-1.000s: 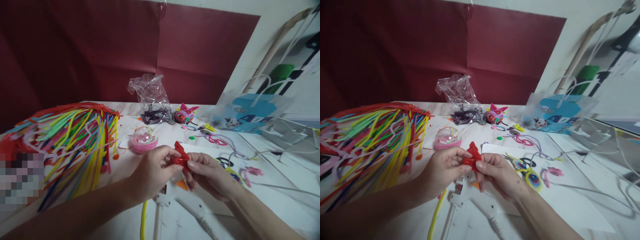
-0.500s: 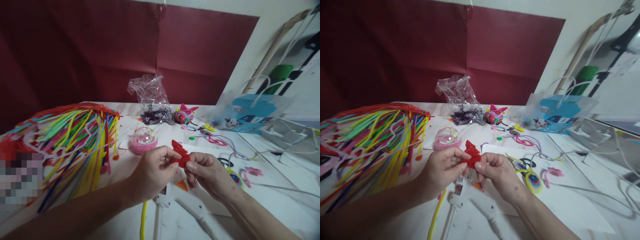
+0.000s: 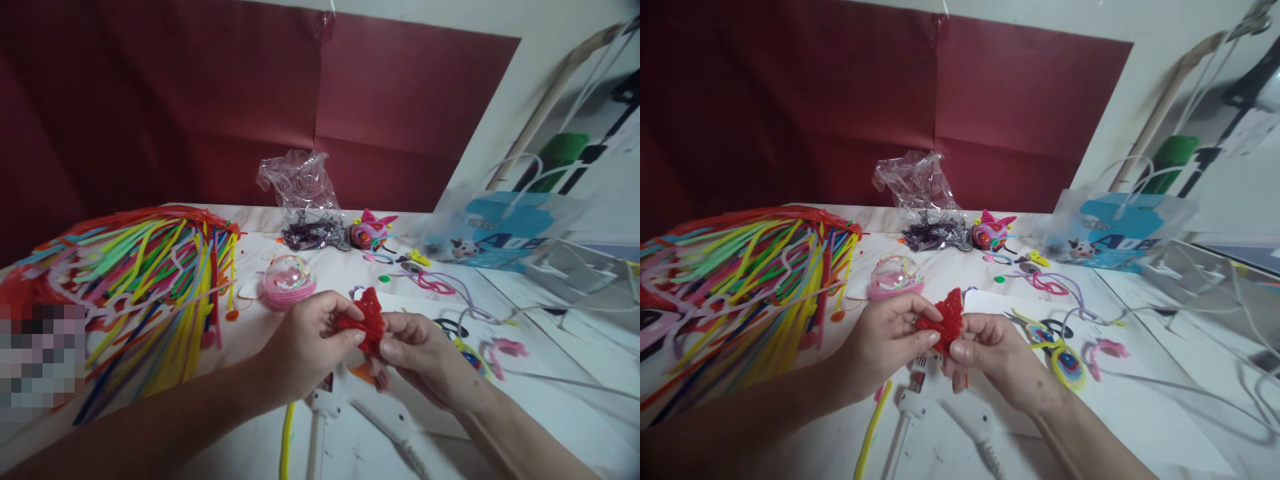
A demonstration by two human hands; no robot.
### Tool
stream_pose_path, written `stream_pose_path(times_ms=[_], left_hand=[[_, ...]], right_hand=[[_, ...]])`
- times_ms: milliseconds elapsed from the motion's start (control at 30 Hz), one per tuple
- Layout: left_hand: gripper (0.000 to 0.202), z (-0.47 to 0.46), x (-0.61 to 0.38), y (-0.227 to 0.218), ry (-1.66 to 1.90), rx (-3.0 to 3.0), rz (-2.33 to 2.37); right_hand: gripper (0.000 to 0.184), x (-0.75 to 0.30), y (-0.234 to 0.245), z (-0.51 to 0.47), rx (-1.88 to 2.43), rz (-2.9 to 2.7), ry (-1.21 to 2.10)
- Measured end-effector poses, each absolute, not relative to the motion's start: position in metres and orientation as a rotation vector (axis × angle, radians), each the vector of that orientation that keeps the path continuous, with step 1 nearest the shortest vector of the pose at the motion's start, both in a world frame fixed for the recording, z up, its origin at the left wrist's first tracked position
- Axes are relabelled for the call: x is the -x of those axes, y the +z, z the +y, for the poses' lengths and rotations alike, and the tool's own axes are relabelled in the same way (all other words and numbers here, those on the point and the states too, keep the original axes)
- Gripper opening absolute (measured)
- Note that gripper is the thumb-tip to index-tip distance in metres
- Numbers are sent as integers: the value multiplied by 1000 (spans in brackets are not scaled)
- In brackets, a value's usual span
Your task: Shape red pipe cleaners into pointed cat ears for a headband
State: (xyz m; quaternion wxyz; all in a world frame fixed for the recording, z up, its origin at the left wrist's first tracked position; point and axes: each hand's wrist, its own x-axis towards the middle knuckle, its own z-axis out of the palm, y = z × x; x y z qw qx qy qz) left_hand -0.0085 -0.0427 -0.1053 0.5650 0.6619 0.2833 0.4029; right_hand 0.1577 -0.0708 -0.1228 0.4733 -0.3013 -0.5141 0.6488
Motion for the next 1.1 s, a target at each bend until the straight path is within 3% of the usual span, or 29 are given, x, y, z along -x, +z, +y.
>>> stream_pose_path(times_ms=[433, 1100], left_hand=[[14, -43, 14, -90, 721, -1436, 600], [7, -46, 17, -90, 807, -1792, 641]], right_hand=[[17, -158, -121, -74, 576, -1295, 1713], [21, -155, -125, -74, 562, -1307, 1643]])
